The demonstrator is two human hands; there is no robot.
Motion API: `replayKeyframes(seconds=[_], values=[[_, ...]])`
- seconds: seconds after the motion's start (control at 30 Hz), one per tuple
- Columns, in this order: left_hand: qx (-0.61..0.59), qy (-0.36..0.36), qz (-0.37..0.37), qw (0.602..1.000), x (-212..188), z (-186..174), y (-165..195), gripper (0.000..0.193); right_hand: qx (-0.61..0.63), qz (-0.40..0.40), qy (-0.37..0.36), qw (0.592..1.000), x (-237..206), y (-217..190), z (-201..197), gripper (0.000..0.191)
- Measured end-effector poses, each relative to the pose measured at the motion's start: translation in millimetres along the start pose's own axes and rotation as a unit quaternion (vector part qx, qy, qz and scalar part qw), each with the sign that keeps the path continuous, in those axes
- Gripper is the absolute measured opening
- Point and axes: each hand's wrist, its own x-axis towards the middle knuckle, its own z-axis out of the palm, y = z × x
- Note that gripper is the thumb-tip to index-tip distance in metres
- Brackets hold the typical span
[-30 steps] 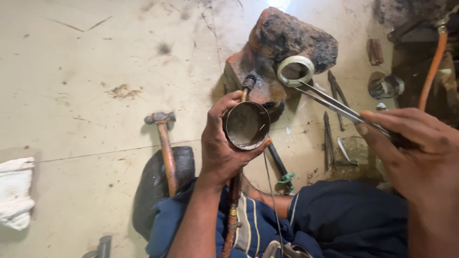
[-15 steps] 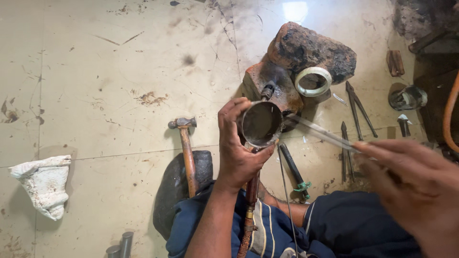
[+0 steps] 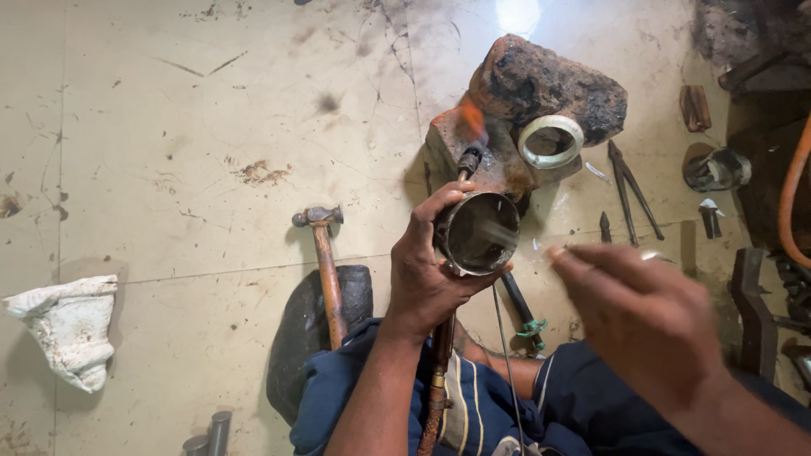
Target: The person uses a blowtorch to heat a metal ring placed on a brick. They adjust the flame and use tongs to manipulate the ring, occasionally dipping a tool into a small container.
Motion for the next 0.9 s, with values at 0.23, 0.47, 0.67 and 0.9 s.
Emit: replayKeyframes(seconds=[0.23,0.47,0.67,0.9], values=[[-0.023,0.021,0.017,0.999,1,1,0,0.087,0.016,0.037,-0.02,0.999,7,-8,-9,0.018],[-0.024,0.017,0.017,0.999,1,1,-2,0.087,0.039,0.017,-0.015,0.999,15,-10,-10,0.018],[-0.019,0.018,0.021,0.999,0,0,-1,0.087,-0.016,0.013,-0.03,0.999,9,-2,-10,0.015],[0.013,0.019,0.037,0.999,1,0,-2,0.088,-0.048,0.038,-0.064,0.996,12,-5,-24,0.025]])
